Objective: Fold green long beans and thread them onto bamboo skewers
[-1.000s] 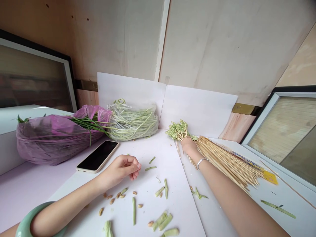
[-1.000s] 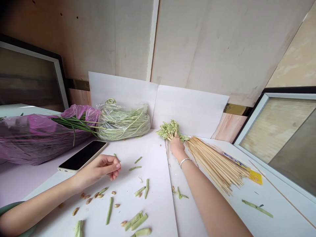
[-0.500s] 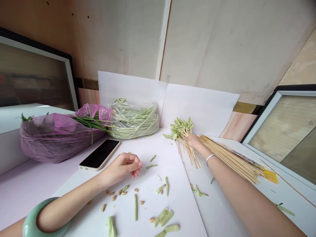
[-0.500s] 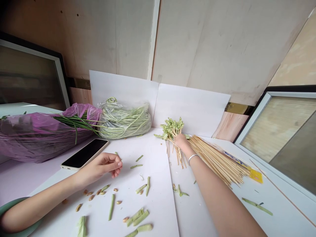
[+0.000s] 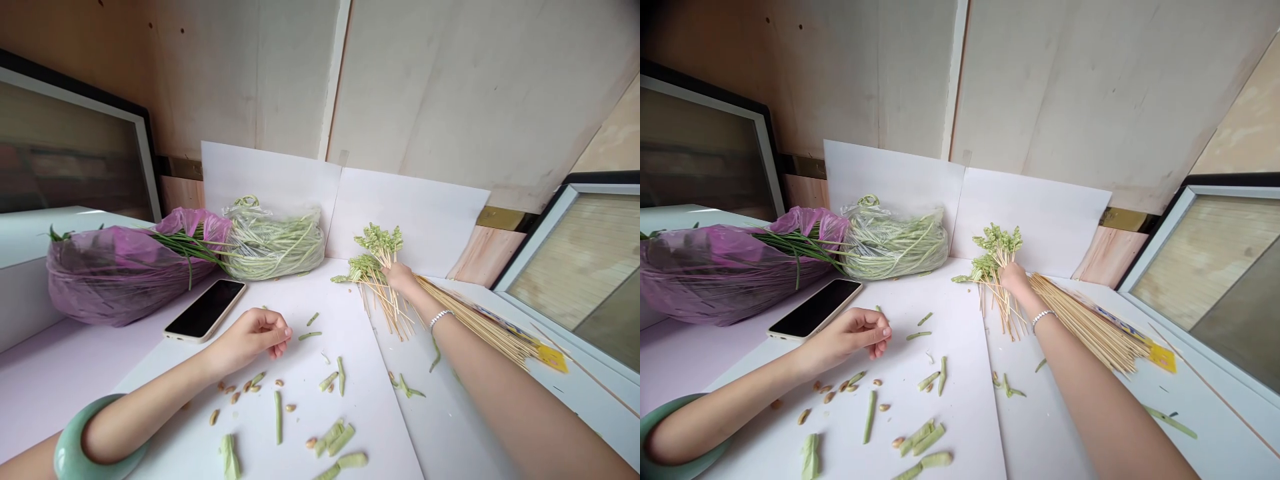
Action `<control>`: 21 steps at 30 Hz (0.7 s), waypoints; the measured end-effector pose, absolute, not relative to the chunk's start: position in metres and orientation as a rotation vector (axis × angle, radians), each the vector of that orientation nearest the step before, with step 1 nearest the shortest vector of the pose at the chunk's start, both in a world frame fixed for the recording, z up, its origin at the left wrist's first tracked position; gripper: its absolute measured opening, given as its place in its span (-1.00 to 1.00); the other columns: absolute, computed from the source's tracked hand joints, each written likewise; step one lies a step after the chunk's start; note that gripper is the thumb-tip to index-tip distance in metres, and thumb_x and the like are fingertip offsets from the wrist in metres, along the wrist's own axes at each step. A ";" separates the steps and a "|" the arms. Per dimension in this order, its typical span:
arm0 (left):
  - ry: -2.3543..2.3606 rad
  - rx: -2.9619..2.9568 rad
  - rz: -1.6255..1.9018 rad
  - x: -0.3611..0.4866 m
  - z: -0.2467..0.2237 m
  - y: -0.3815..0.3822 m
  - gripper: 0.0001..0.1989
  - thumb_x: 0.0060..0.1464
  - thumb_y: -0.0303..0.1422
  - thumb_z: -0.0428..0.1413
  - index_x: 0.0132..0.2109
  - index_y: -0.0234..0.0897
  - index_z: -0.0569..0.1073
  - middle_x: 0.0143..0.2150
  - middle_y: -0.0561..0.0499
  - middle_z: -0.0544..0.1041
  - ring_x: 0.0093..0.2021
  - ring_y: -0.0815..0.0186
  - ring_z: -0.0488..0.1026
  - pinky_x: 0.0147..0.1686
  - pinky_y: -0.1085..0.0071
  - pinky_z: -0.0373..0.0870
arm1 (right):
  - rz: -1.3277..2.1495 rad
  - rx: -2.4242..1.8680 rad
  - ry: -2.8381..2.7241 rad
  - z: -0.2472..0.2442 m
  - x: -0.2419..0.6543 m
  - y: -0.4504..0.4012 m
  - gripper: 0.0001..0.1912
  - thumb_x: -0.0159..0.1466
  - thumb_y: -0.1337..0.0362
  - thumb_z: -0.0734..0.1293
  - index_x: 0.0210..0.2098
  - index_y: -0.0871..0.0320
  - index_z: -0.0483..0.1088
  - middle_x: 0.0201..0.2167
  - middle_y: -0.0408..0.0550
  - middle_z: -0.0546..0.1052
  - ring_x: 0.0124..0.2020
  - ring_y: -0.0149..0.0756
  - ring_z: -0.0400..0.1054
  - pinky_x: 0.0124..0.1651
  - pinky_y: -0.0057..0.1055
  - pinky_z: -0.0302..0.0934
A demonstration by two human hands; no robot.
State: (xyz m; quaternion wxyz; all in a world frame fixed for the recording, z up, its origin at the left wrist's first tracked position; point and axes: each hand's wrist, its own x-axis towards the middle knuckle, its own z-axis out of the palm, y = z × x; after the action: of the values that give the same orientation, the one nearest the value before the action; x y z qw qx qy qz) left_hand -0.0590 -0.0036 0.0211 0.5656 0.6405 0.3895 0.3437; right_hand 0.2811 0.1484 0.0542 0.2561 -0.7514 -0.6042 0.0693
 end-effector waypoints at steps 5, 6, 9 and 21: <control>0.904 1.509 0.803 -0.060 0.020 -0.002 -0.59 -0.11 -0.05 0.24 -0.49 -0.36 0.41 -0.56 0.04 0.46 -0.54 0.41 0.38 -0.47 0.46 0.36 | 0.468 -1.898 -1.359 0.062 0.285 0.150 -0.68 0.33 0.20 0.29 0.03 0.18 0.34 0.02 0.03 0.42 -0.08 -0.19 0.39 -0.07 -0.16 0.34; 0.901 1.509 0.802 -0.060 0.020 -0.002 -0.59 -0.10 -0.05 0.24 -0.49 -0.36 0.41 -0.56 0.04 0.46 -0.54 0.41 0.38 -0.47 0.45 0.36 | 0.523 -1.854 -1.309 0.063 0.285 0.149 -0.68 0.33 0.20 0.29 0.04 0.18 0.34 0.01 0.03 0.42 -0.08 -0.20 0.39 -0.08 -0.15 0.35; 0.897 1.512 0.806 -0.061 0.020 -0.002 -0.61 -0.09 -0.08 0.24 -0.49 -0.36 0.42 -0.56 0.04 0.46 -0.54 0.41 0.38 -0.47 0.46 0.37 | 0.689 -1.691 -1.177 0.066 0.285 0.144 -0.67 0.33 0.20 0.29 0.04 0.19 0.33 -0.01 0.02 0.43 -0.11 -0.21 0.41 -0.11 -0.17 0.36; 0.871 1.511 0.805 -0.060 0.018 -0.003 -0.65 -0.07 -0.12 0.24 -0.49 -0.35 0.41 -0.56 0.04 0.46 -0.54 0.40 0.39 -0.46 0.46 0.36 | 0.872 -1.441 -0.934 0.083 0.302 0.142 -0.66 0.34 0.19 0.29 0.05 0.19 0.32 0.00 0.03 0.42 -0.10 -0.21 0.40 -0.10 -0.16 0.36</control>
State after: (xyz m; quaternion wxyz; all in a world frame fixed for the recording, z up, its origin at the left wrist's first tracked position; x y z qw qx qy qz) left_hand -0.0604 -0.0028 0.0175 0.5732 0.6445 0.3716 0.3433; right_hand 0.3022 0.1423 0.0834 0.5712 -0.6140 -0.3981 0.3719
